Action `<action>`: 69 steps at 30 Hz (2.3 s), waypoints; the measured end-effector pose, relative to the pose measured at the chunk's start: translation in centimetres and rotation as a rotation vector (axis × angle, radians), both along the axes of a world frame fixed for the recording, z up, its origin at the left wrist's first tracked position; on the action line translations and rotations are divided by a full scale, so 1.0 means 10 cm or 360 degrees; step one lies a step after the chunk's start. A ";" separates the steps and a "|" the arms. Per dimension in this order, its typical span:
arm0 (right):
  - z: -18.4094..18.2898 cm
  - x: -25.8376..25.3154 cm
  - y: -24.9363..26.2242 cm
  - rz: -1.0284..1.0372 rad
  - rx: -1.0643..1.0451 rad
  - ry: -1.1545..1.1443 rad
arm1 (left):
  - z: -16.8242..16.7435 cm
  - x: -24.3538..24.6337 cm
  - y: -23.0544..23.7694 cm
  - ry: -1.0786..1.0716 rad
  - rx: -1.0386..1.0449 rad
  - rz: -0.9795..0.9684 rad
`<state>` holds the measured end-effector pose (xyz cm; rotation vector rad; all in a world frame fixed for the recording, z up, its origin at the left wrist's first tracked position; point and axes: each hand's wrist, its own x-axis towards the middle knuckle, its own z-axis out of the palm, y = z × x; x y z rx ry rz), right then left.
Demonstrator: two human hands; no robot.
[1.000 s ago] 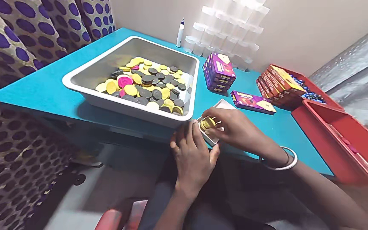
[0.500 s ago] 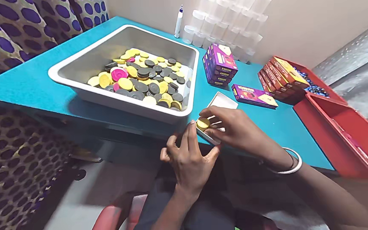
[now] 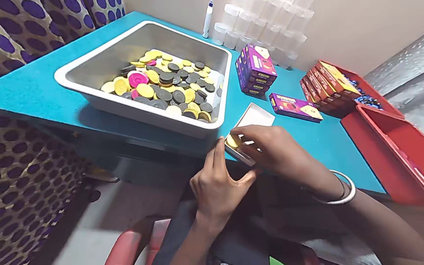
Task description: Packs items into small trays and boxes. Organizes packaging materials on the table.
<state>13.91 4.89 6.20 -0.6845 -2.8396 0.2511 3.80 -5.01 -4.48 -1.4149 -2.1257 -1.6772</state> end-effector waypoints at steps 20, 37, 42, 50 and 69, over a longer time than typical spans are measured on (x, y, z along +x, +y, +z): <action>0.03 -0.25 -0.06 -0.0105 0.0048 -0.0123 | -0.27 -0.21 0.18 0.0030 0.0429 0.0036; 0.54 -1.21 0.37 0.0262 0.0284 -0.0057 | -0.31 -0.39 0.18 0.0050 0.0457 0.0040; 0.52 -1.57 0.71 0.0708 0.0076 -0.0481 | -0.32 -0.43 0.18 0.0069 0.0478 0.0029; 0.48 -1.67 0.54 0.0621 0.0064 -0.0621 | -0.33 -0.45 0.17 0.0085 0.0485 0.0033; 0.48 -0.98 0.50 0.0138 -0.0427 0.0503 | -0.32 -0.49 0.17 0.0071 0.0492 -0.0028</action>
